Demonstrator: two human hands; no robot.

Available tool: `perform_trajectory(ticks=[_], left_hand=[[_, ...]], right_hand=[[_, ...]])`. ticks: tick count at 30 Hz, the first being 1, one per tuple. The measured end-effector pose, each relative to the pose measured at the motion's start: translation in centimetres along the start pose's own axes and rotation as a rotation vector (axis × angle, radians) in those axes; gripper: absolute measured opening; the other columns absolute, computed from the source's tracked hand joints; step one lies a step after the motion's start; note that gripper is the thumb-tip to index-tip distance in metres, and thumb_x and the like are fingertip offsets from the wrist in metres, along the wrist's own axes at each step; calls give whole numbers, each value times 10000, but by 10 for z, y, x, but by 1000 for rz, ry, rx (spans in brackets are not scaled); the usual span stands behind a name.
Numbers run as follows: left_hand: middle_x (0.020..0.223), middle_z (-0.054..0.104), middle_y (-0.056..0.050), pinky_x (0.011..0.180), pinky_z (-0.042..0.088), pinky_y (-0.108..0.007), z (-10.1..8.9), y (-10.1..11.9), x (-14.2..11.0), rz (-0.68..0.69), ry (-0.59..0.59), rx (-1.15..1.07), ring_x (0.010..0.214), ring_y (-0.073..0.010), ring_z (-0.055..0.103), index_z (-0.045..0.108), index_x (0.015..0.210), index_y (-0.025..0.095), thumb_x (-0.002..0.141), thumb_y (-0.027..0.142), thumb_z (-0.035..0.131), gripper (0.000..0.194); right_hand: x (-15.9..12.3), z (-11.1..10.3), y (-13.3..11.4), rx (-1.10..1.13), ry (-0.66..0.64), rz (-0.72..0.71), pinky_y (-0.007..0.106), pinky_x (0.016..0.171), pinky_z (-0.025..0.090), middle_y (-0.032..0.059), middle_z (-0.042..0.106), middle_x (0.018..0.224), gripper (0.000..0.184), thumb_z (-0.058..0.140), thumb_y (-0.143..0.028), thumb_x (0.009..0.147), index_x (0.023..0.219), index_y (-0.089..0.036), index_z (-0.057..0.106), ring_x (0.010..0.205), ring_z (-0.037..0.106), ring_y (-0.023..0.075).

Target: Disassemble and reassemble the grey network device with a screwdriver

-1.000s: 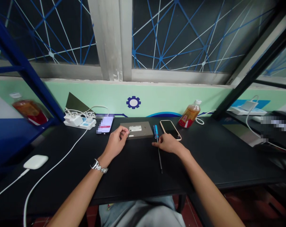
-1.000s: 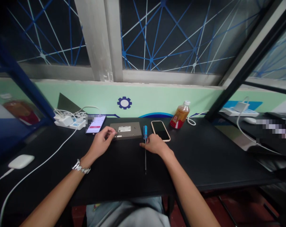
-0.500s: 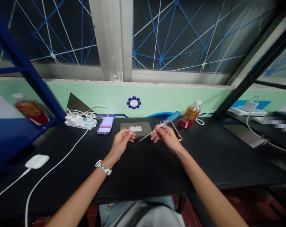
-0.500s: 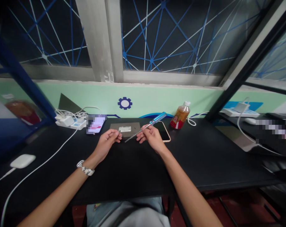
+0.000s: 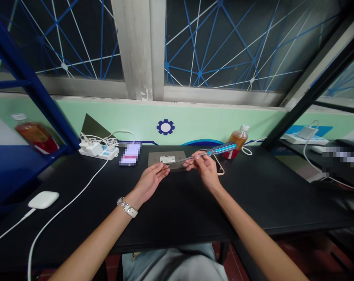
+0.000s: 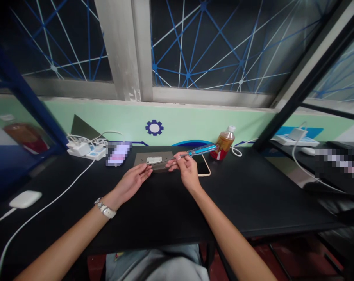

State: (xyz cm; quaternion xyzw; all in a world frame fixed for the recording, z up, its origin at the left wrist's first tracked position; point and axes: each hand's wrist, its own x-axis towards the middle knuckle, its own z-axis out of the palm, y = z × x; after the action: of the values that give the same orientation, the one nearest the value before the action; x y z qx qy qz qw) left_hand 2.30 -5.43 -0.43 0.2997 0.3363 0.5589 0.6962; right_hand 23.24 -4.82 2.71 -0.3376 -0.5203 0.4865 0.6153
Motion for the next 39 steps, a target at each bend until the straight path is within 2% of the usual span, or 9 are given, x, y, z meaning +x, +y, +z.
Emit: perform_trajectory(ticks=[16, 22, 26, 29, 34, 37, 39], left_hand=[[976, 732, -116, 861, 595, -253, 2, -1, 0, -26, 30, -53, 891, -157, 706, 728, 907, 85, 903, 110, 656, 77], [1002, 734, -113, 882, 582, -260, 0, -4, 2, -5, 28, -3, 893, -152, 705, 725, 934, 95, 891, 151, 684, 81], [1042, 732, -114, 908, 564, -289, -1, -3, 3, 52, -70, 159, 924, -166, 701, 708, 983, 118, 882, 259, 715, 174], [1058, 730, -124, 887, 564, -326, 2, 1, 7, 125, -154, 409, 921, -188, 700, 698, 1013, 127, 894, 346, 689, 249], [1083, 726, -97, 884, 546, -344, 18, 14, 25, 463, -209, 907, 966, -206, 686, 686, 1089, 181, 867, 343, 701, 275], [1003, 739, -79, 850, 554, -321, 30, 15, 38, 537, -272, 970, 893, -186, 696, 694, 1033, 175, 847, 302, 715, 226], [903, 739, -69, 793, 566, -305, 33, 10, 47, 545, -267, 942, 815, -176, 695, 698, 964, 160, 833, 290, 724, 186]], right_hand=[[-2, 4, 5, 27, -18, -92, 306, 622, 578, 58, 727, 793, 256, 667, -421, 902, 952, -181, 591, 731, 731, 204], [-3, 3, 6, -23, -28, -124, 320, 630, 580, 65, 716, 820, 260, 640, -430, 918, 972, -178, 611, 740, 722, 202], [4, -2, 0, -112, -34, -165, 331, 640, 575, 50, 702, 791, 281, 610, -462, 930, 958, -182, 599, 651, 693, 174], [15, -5, -13, -229, -49, -211, 319, 637, 562, 31, 676, 742, 298, 578, -487, 943, 943, -188, 576, 620, 663, 161], [37, -2, -37, -648, -138, -282, 267, 545, 449, 24, 640, 669, 346, 514, -488, 971, 789, -194, 528, 566, 600, 145], [48, 5, -41, -871, -181, -362, 262, 533, 369, 0, 586, 604, 356, 489, -444, 986, 727, -200, 486, 525, 520, 126], [53, 8, -39, -935, -218, -396, 261, 534, 339, -11, 558, 597, 322, 471, -407, 993, 752, -195, 505, 517, 482, 120]])
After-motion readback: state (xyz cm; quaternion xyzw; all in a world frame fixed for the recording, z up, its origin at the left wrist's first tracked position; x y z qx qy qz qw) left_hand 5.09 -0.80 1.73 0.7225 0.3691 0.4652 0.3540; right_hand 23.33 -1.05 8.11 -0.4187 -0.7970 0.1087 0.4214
